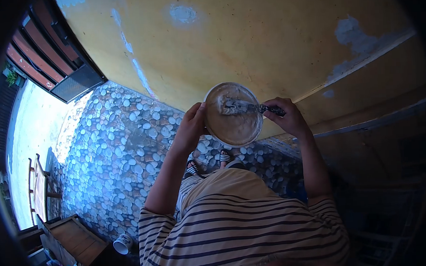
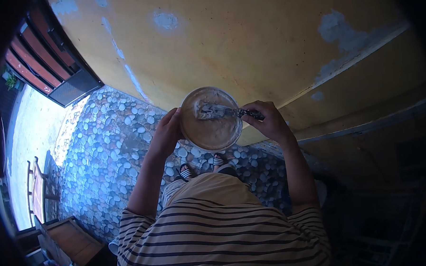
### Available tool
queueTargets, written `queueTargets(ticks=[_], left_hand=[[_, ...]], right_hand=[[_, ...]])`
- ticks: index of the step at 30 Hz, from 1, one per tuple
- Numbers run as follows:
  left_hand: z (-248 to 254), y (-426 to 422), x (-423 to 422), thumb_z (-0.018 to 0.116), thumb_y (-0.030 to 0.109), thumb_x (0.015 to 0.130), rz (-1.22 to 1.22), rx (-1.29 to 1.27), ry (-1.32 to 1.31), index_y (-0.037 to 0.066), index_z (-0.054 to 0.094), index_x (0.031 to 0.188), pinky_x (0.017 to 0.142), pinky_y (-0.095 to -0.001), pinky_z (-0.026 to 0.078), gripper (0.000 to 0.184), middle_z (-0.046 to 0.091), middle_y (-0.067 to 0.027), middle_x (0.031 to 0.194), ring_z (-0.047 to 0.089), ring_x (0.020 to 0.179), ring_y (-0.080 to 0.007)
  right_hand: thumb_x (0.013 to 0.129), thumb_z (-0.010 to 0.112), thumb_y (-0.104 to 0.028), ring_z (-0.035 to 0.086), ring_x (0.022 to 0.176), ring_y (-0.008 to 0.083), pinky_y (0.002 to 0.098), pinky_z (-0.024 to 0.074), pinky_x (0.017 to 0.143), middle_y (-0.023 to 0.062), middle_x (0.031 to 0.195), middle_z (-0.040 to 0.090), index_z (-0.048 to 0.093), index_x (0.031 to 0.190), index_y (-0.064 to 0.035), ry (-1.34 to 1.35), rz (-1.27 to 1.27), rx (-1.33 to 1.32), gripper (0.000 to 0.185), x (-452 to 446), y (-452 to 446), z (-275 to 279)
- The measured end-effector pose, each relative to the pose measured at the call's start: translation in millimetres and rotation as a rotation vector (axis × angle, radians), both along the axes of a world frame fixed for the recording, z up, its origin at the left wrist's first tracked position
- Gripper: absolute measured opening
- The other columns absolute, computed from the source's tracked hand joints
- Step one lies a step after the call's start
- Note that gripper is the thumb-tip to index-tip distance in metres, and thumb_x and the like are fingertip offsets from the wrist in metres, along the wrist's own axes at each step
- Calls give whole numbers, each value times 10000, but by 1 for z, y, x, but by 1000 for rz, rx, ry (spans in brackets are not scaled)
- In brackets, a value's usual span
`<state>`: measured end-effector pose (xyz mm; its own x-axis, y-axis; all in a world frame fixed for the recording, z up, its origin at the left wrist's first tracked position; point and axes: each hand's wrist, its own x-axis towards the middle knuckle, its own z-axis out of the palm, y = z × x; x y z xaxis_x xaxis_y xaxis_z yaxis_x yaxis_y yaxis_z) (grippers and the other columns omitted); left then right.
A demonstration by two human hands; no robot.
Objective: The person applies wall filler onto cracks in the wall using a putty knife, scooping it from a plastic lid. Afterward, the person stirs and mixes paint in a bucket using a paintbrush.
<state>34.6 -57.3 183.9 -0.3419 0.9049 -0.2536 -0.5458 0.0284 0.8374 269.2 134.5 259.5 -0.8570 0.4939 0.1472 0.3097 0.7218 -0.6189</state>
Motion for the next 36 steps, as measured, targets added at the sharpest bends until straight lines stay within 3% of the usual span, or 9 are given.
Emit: queueTargets(ticks=[7,14,17,19,23,28,30,31,36], left_hand=[[-1,8,7,422,356,1079,-11,22,-40,-28,527,1301,764,-328,596,456,673,-111,1081,694,914,-174],[4,22,12,433,350,1076,-16,75,-61,-20,546,1255,740,-336,598,426,674,-103,1049,693,891,-174],[-9,31,11,438,331,1071,27,86,-66,-28,551,1221,719,-324,598,405,671,-105,1031,701,868,-183],[10,34,19,421,320,1074,83,86,-97,-5,574,1172,605,-309,563,372,657,-91,961,669,770,-172],[-23,40,19,428,323,1064,31,140,9,-6,561,1194,633,-334,590,378,656,-104,1013,683,810,-204],[-40,44,33,464,337,1043,120,177,-44,6,538,1247,684,-343,586,395,630,-126,1093,673,918,-227],[-56,46,26,493,403,1037,135,83,19,35,588,1203,769,-339,574,415,637,-117,1110,645,971,-230],[-50,46,33,477,383,1048,180,99,12,24,610,1166,711,-325,566,401,643,-110,1052,648,902,-210],[-51,45,43,468,381,1055,247,124,23,12,587,1206,708,-321,552,416,631,-110,1064,633,918,-198]], right_hand=[[915,734,-126,638,918,69,262,520,801,26,979,698,655,1126,-35,80,-91,-287,243,27,18,-25],[935,715,-121,613,936,65,244,512,824,0,1018,666,615,1165,-42,223,-78,-447,263,42,13,-10],[932,728,-165,596,936,60,239,494,823,-24,994,646,622,1152,-62,328,-151,-340,265,59,22,41],[949,714,-200,569,895,50,225,476,791,-35,949,624,626,1153,-61,344,-205,-204,262,73,26,90],[980,671,-187,545,817,36,216,467,718,-33,904,605,623,1141,-34,621,-185,-211,227,126,42,172],[1009,621,-229,449,644,46,210,390,586,-28,807,566,637,1064,-28,751,-338,176,209,202,66,305],[1005,626,-264,426,616,44,207,358,557,-28,794,567,649,1037,-39,805,-372,285,228,223,77,357],[999,635,-287,424,614,41,205,347,550,-29,793,570,656,1021,-46,819,-401,351,243,236,78,383],[964,672,-347,420,611,36,199,324,532,-44,823,591,674,1051,-77,875,-510,536,283,284,87,503]])
